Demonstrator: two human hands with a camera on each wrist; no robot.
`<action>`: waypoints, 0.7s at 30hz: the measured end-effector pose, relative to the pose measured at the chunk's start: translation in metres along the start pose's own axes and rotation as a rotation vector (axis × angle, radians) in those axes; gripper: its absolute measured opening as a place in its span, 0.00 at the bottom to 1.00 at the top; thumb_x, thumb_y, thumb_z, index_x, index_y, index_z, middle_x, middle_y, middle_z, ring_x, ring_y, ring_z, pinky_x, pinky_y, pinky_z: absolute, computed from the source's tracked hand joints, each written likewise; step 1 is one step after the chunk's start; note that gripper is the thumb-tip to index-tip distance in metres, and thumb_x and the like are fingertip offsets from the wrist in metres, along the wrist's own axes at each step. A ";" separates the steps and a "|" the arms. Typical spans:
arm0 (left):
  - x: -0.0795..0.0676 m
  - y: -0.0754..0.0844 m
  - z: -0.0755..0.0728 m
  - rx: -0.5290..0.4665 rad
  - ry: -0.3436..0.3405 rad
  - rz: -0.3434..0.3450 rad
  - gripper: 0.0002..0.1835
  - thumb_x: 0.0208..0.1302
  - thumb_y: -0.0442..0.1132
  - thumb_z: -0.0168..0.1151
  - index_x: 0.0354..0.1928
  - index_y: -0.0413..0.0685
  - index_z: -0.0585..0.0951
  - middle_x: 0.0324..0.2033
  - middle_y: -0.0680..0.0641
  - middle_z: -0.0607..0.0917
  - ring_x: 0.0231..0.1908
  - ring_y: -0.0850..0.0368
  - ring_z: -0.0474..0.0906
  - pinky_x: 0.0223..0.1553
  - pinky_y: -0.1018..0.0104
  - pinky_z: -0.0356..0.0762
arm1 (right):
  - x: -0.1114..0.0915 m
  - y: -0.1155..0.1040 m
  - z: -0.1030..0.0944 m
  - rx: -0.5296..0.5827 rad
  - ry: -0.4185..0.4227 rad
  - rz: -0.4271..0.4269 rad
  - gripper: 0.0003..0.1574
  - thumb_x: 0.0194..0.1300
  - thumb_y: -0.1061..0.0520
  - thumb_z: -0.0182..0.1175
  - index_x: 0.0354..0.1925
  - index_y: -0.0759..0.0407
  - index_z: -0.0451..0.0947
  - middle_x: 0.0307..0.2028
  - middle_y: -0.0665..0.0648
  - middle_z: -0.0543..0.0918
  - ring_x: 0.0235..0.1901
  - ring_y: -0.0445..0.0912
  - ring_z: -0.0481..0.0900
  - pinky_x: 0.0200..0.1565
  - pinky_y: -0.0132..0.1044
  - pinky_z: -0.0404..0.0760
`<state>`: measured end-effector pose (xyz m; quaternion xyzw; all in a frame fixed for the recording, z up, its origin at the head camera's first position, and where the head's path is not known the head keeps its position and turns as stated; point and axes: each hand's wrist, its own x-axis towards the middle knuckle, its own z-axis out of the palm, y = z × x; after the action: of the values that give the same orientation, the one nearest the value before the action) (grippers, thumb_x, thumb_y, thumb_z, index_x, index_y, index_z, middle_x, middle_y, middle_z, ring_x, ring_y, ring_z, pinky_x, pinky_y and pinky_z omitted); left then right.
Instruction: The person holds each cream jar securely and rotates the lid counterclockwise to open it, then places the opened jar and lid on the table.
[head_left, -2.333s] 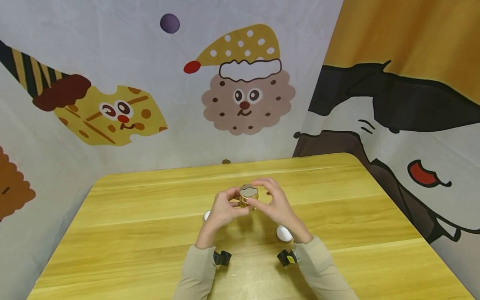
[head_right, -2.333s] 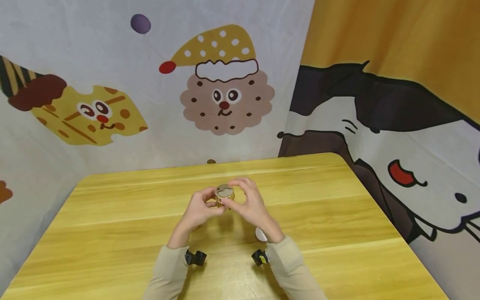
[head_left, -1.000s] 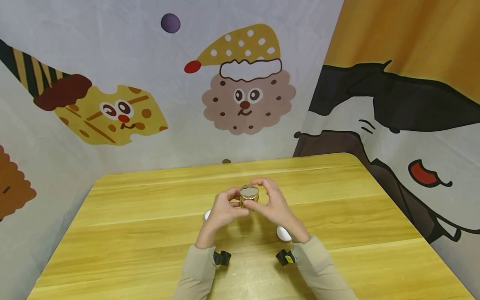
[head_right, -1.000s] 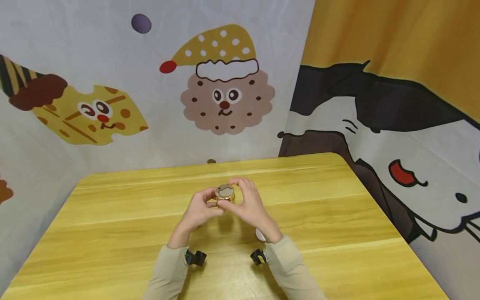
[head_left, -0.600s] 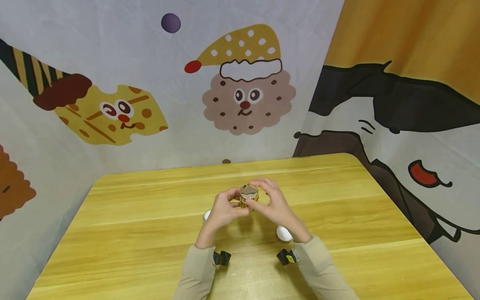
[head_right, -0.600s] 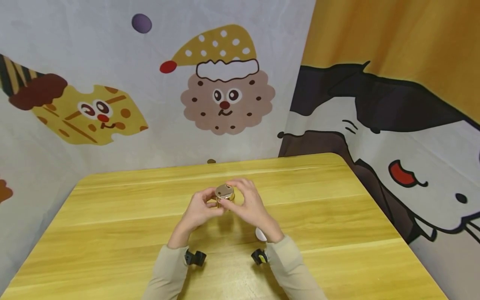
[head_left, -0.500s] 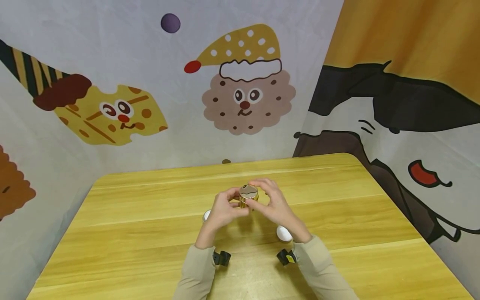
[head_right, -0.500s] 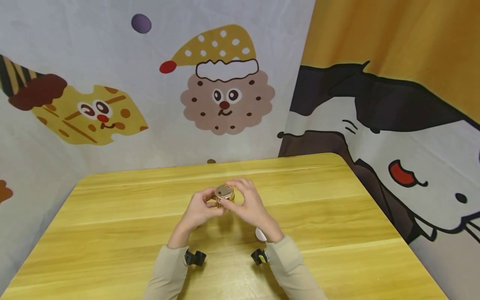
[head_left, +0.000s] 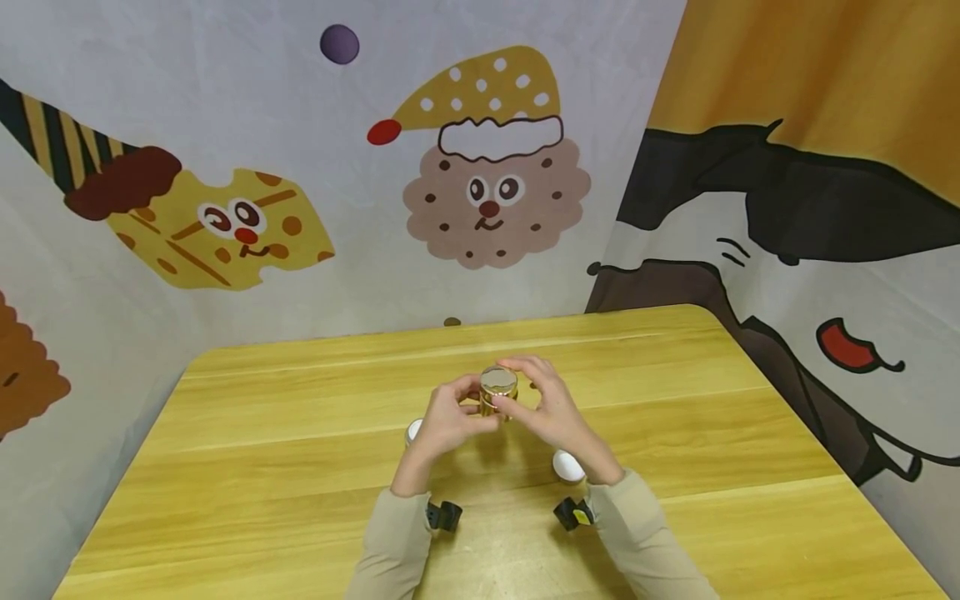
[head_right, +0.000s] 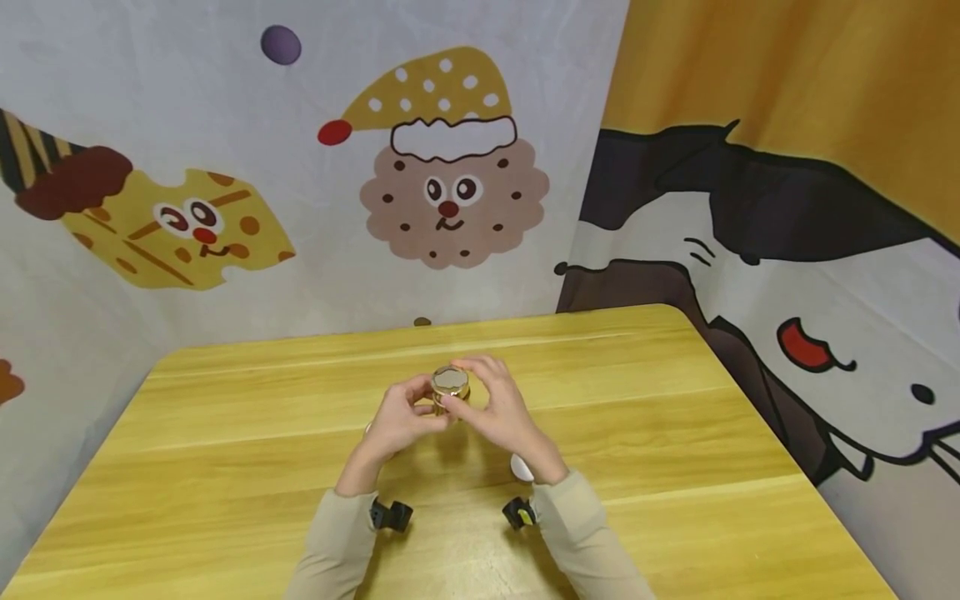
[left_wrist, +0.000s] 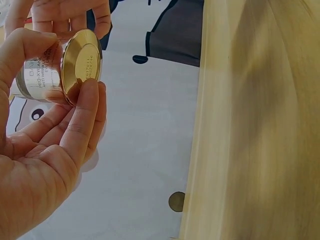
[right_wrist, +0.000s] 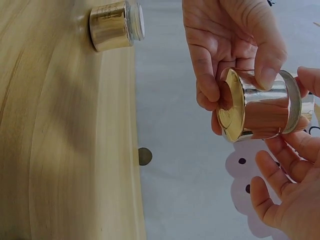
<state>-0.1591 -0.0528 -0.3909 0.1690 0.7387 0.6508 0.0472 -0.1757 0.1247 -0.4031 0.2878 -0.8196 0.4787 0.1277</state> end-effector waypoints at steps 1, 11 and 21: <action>0.000 0.000 0.000 -0.003 0.000 -0.001 0.23 0.45 0.23 0.64 0.48 0.25 0.75 0.39 0.38 0.81 0.42 0.45 0.76 0.48 0.52 0.79 | 0.000 -0.002 0.000 0.001 0.005 -0.001 0.29 0.52 0.64 0.68 0.54 0.66 0.74 0.50 0.62 0.78 0.48 0.56 0.70 0.44 0.35 0.66; -0.001 0.003 -0.002 0.026 0.002 -0.005 0.26 0.45 0.24 0.65 0.51 0.25 0.74 0.40 0.37 0.80 0.44 0.43 0.76 0.48 0.54 0.79 | 0.003 -0.041 -0.013 0.005 0.024 0.029 0.26 0.52 0.69 0.66 0.51 0.71 0.73 0.47 0.69 0.77 0.44 0.53 0.71 0.40 0.32 0.65; -0.002 -0.001 -0.005 0.037 0.026 0.003 0.25 0.45 0.23 0.66 0.49 0.27 0.75 0.40 0.38 0.80 0.42 0.45 0.75 0.47 0.52 0.79 | 0.001 -0.037 -0.015 0.017 0.043 0.049 0.28 0.51 0.67 0.67 0.51 0.71 0.73 0.48 0.68 0.77 0.45 0.56 0.72 0.41 0.33 0.67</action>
<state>-0.1592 -0.0582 -0.3910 0.1624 0.7507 0.6395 0.0334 -0.1555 0.1236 -0.3689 0.2584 -0.8194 0.4946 0.1313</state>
